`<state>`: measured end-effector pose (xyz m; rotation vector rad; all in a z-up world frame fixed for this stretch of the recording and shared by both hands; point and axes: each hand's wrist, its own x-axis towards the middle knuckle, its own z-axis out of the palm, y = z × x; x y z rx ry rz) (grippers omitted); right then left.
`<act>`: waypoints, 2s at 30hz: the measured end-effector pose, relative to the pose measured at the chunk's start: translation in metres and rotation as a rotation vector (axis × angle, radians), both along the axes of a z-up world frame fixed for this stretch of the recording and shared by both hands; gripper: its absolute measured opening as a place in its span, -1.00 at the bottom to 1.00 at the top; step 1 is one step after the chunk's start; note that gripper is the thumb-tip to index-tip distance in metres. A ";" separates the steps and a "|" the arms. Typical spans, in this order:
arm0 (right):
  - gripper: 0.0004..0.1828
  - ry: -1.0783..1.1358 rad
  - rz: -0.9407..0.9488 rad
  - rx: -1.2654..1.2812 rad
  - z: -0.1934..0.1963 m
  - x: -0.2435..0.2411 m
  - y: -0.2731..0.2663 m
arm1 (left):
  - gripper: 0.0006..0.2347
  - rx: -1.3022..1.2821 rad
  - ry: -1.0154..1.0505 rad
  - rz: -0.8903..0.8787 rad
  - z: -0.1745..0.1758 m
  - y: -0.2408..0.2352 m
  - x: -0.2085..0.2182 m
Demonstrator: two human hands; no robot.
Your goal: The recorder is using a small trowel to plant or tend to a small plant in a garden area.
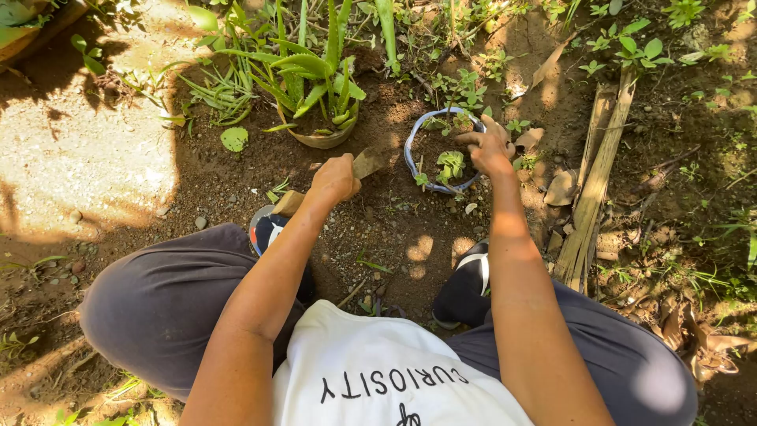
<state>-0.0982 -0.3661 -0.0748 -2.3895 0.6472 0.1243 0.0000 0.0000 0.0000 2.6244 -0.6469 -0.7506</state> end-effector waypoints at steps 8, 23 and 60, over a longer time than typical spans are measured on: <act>-0.71 0.381 -0.090 -0.193 0.076 0.000 0.057 | -0.77 0.002 0.034 -0.003 0.016 -0.006 -0.006; -0.46 0.157 -0.069 -0.174 0.034 0.003 0.061 | -0.67 0.013 0.036 0.057 -0.011 -0.006 -0.002; -0.73 -0.169 -0.598 0.396 0.117 0.006 0.102 | -0.69 -0.119 0.161 0.420 -0.021 -0.043 -0.024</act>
